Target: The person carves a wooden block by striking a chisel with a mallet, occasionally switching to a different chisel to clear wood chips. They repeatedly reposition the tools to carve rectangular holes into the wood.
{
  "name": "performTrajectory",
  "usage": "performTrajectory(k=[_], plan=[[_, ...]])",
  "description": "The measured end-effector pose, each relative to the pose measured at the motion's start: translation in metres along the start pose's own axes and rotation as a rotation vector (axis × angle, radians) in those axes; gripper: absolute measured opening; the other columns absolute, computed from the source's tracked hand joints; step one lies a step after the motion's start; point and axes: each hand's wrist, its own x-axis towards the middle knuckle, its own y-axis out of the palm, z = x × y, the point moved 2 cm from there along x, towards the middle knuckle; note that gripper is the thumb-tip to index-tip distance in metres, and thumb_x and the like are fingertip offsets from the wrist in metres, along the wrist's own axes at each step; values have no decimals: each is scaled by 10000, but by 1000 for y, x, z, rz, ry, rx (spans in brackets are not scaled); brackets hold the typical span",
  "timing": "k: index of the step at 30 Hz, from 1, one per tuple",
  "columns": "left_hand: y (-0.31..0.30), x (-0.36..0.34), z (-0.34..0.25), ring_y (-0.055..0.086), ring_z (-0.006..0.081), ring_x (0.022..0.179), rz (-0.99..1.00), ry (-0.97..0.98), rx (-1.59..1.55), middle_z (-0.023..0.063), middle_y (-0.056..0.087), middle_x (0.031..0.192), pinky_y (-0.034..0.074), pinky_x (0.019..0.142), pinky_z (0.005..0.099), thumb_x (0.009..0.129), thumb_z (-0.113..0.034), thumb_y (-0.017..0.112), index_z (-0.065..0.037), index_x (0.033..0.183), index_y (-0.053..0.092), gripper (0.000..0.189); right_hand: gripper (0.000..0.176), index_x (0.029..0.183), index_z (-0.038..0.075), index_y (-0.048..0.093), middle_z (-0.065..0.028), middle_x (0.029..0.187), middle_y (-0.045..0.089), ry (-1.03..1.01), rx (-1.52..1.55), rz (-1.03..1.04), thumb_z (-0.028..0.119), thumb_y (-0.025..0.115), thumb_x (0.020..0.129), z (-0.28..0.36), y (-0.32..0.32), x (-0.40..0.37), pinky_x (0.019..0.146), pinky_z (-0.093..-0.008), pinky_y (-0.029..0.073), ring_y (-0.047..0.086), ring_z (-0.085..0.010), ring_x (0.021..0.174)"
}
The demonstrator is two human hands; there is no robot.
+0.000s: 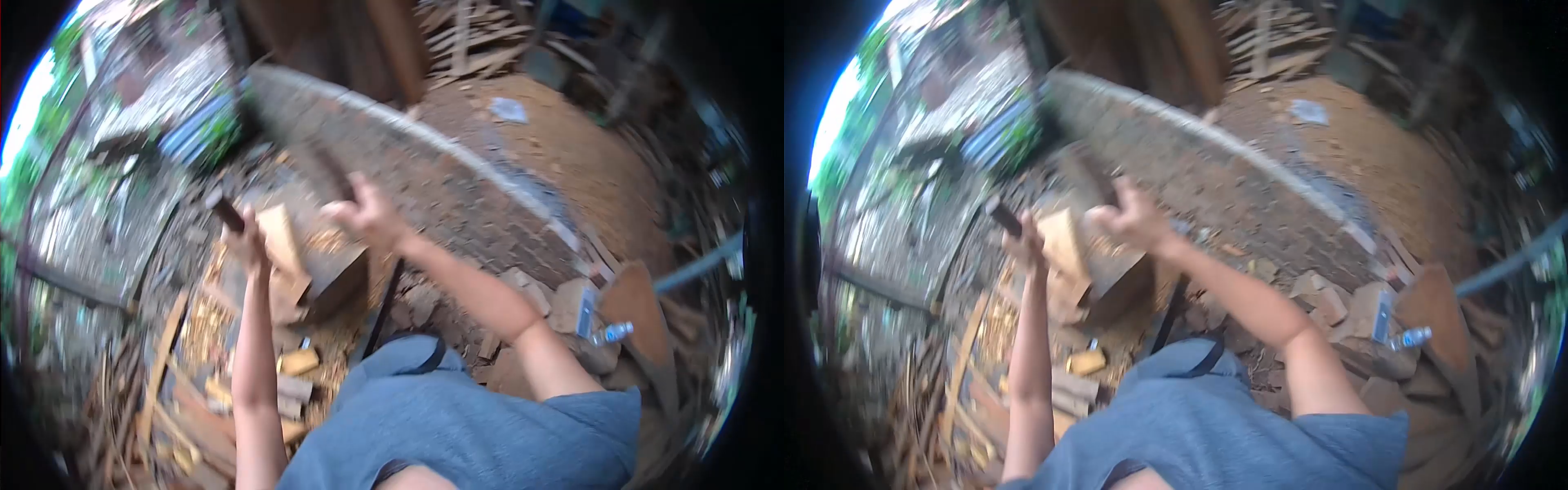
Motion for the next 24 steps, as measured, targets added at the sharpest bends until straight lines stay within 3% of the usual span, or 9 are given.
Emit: performTrajectory(k=[1, 5, 8, 12, 14, 16, 18, 22, 24], plan=[[-15, 6, -4, 435, 74, 443, -147, -54, -109, -27, 463, 567, 337, 416, 257, 873, -134, 660, -86, 721, 487, 235, 718, 1296, -76, 480, -259, 1147, 635, 23, 122, -16, 425, 667, 818, -22, 9, -3, 922, -401, 482, 635, -328, 1043], [-80, 22, -36, 360, 77, 379, -505, -101, -456, -19, 422, 529, 288, 371, 259, 870, -128, 646, -96, 697, 440, 271, 813, 1350, -44, 448, -262, 1205, 612, 331, 125, 275, 507, 663, 793, -107, 42, -13, 930, -389, 472, 629, -314, 1085], [-118, 3, -59, 361, 78, 376, -566, -116, -415, -20, 410, 524, 288, 366, 262, 876, -134, 645, -97, 715, 427, 274, 869, 1378, -30, 412, -278, 1215, 603, 307, -201, 324, 551, 650, 778, -154, 76, -14, 944, -416, 467, 616, -358, 1113], [-166, -26, -31, 381, 65, 382, -428, -241, -77, -38, 387, 540, 274, 345, 242, 917, -242, 673, -101, 803, 439, 296, 897, 1413, 34, 383, -274, 1269, 577, 398, -543, 378, 600, 629, 762, -131, 101, -10, 968, -475, 449, 582, -414, 1157], [-189, -51, -4, 400, 68, 396, -393, -349, 22, -34, 410, 566, 303, 347, 242, 922, -281, 671, -99, 858, 435, 305, 746, 1370, 73, 451, -240, 1228, 602, 393, -588, 371, 551, 612, 821, -131, 109, -14, 944, -502, 448, 595, -410, 1108], [-208, -76, 28, 449, 84, 422, -446, -387, 143, -22, 439, 595, 370, 352, 253, 940, -338, 634, -121, 868, 434, 304, 580, 1299, 79, 520, -200, 1182, 602, -345, -752, -50, 484, 577, 888, -141, 118, -15, 916, -514, 446, 582, -380, 1074], [-233, -101, 68, 511, 126, 505, -469, -559, 114, 25, 481, 708, 439, 390, 276, 952, -448, 577, -132, 1107, 350, 419, 490, 1249, 75, 559, -173, 1156, 584, -397, -722, -64, 444, 547, 927, -105, 118, -19, 900, -510, 444, 551, -344, 1077], [-277, -143, 154, 574, 274, 649, -531, -800, 1, 161, 458, 1007, 513, 478, 422, 1005, -262, 470, -176, 1219, 252, 318, 714, 1337, 22, 453, -209, 1170, 610, 155, -283, 334, 537, 602, 866, -101, 154, -29, 951, -447, 461, 588, -361, 1106], [-287, -159, 176, 591, 306, 735, -591, -820, 68, 170, 462, 1069, 537, 558, 507, 993, -181, 453, -174, 1237, 251, 317, 693, 1286, 10, 497, -208, 1129, 642, 197, -129, 324, 505, 661, 830, -107, 171, -30, 933, -427, 476, 617, -337, 1089]])
